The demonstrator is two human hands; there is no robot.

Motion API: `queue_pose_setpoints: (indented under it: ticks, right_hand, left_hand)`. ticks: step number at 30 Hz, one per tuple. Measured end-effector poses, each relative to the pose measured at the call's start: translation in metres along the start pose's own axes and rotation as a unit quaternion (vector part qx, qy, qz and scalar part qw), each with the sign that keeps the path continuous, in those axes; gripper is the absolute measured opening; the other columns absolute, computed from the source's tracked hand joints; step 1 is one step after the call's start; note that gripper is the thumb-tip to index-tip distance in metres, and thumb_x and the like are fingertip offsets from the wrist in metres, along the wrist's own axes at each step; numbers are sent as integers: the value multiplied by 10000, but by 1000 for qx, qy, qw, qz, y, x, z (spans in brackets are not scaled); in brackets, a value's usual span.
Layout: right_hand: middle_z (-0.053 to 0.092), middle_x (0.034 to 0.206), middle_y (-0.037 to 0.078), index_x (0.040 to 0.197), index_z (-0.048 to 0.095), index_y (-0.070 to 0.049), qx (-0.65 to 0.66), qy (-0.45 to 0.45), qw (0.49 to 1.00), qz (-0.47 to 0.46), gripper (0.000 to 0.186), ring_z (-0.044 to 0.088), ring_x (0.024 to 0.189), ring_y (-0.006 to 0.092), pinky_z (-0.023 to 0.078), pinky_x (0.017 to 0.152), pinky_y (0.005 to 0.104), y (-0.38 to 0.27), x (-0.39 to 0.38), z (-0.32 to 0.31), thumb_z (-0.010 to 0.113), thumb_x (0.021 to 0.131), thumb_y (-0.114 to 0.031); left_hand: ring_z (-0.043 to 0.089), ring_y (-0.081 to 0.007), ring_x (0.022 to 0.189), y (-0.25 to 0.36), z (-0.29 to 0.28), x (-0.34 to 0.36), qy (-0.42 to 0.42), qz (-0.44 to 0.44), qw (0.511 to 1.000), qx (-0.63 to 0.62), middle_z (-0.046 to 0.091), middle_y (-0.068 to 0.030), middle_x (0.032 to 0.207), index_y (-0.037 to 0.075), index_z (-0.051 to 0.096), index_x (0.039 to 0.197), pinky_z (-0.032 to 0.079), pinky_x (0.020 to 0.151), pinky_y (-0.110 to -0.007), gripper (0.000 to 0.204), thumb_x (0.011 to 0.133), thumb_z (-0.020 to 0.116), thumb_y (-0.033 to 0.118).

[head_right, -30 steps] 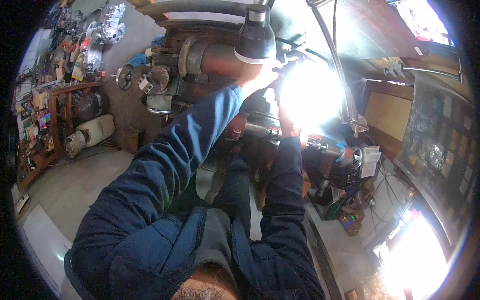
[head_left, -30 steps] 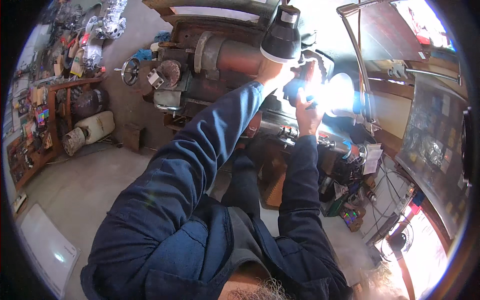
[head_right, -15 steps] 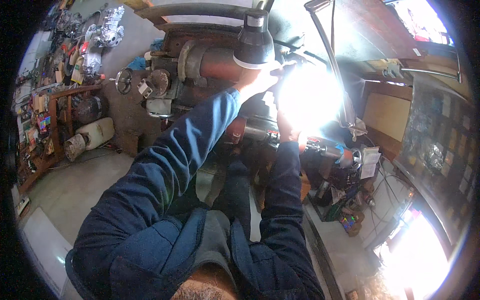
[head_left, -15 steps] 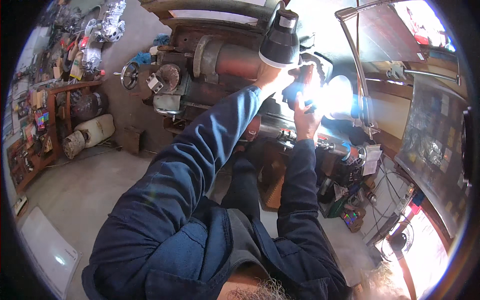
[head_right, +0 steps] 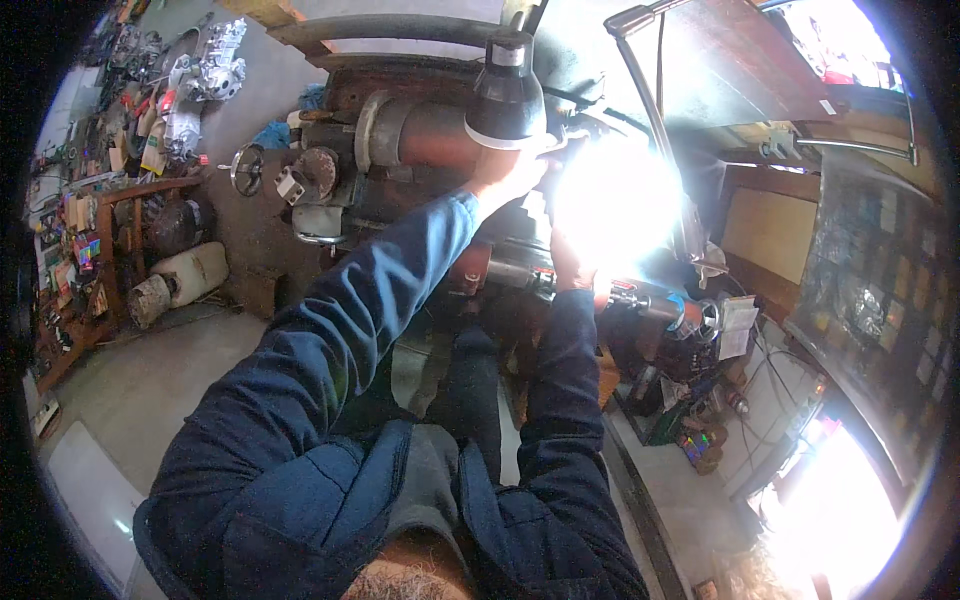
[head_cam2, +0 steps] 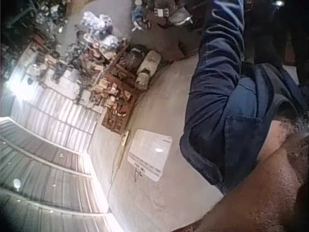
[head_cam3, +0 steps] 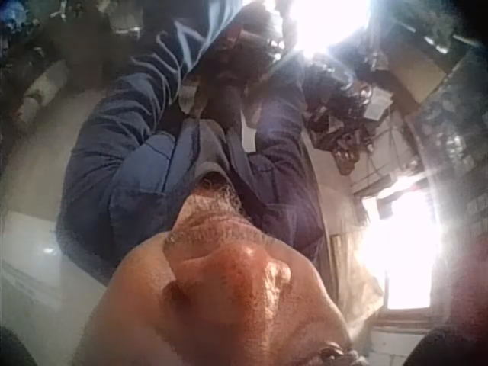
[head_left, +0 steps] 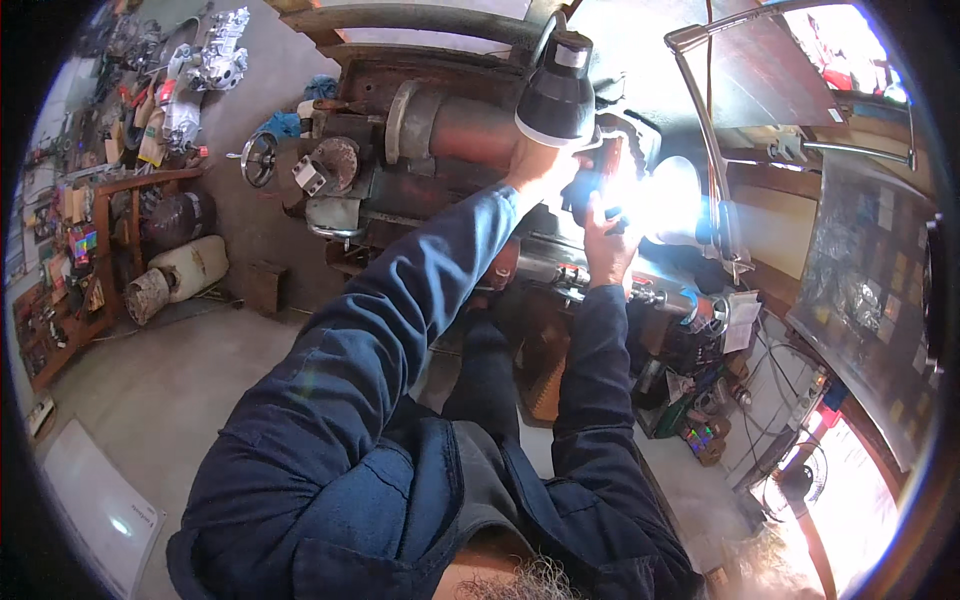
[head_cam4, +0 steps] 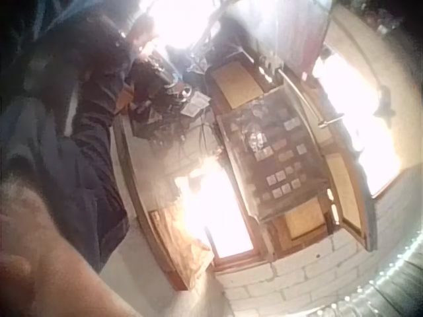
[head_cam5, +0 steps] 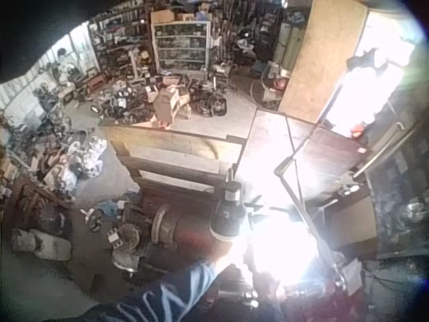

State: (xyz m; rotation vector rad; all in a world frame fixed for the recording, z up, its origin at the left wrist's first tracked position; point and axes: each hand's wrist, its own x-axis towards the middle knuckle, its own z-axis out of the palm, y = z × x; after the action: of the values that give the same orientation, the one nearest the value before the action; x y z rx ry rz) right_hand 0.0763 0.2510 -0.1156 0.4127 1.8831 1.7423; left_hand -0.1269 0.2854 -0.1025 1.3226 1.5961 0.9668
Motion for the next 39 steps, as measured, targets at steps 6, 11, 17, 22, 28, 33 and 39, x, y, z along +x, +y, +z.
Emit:
queue_pose_setpoints:
  ticks: [6, 11, 17, 22, 28, 33, 39]
  right_hand:
    - [639, 1110, 182, 1136, 593, 26, 261, -4, 954, 145, 501, 596, 1030, 320, 418, 946, 407, -16, -1, -4, 712, 851, -369]
    - [626, 1126, 186, 1178, 566, 23, 393, 22, 874, 284, 574, 619, 1006, 308, 464, 913, 391, 2, 2, -21, 754, 815, -379]
    - [624, 1121, 198, 1187, 569, 13, 409, 26, 862, 299, 598, 625, 1021, 305, 494, 880, 386, 6, 4, -24, 782, 788, -379]
    - [626, 1123, 192, 1150, 596, 10, 452, 3, 833, 320, 557, 635, 1010, 297, 497, 880, 385, -1, 4, -26, 781, 789, -372]
    - [658, 1035, 182, 1075, 631, 12, 630, -90, 663, 394, 476, 651, 911, 320, 505, 817, 403, 6, 1, -24, 764, 805, -357]
    - [656, 899, 211, 1012, 639, 38, 754, -63, 467, 458, 418, 635, 817, 378, 503, 769, 431, 41, 14, -30, 734, 827, -324]
    - [656, 822, 184, 1028, 612, 32, 710, -26, 524, 470, 434, 641, 754, 359, 514, 717, 425, 11, 14, -19, 734, 820, -329]
  left_hand:
    - [644, -284, 969, 4, 2, 1, -12, 27, 998, 63, 678, -132, 1082, 86, 721, 1084, 504, 830, -413, 281, 821, 655, 161]
    - [625, -279, 1016, -4, 2, -1, 13, 72, 984, 165, 659, -124, 1136, 122, 725, 1095, 492, 858, -417, 299, 809, 669, 192]
    - [641, -338, 882, -17, 11, 4, 78, 132, 979, 136, 675, -142, 960, 107, 702, 1032, 512, 765, -469, 345, 726, 747, 261]
    - [653, -302, 818, -20, 9, 2, 72, 177, 971, 146, 685, -122, 936, 120, 703, 1070, 522, 738, -443, 322, 768, 701, 231]
    - [642, -284, 832, 13, 5, -5, -2, 37, 993, 115, 671, -115, 938, 118, 716, 1049, 501, 734, -411, 254, 808, 656, 170]
    - [650, -283, 855, -12, 12, 7, 31, 106, 988, 109, 693, -126, 979, 86, 699, 971, 501, 761, -403, 206, 771, 659, 116]
    - [639, -306, 948, -11, 4, 7, 53, 189, 945, 262, 660, -123, 1087, 73, 725, 1007, 502, 803, -420, 273, 767, 689, 199]
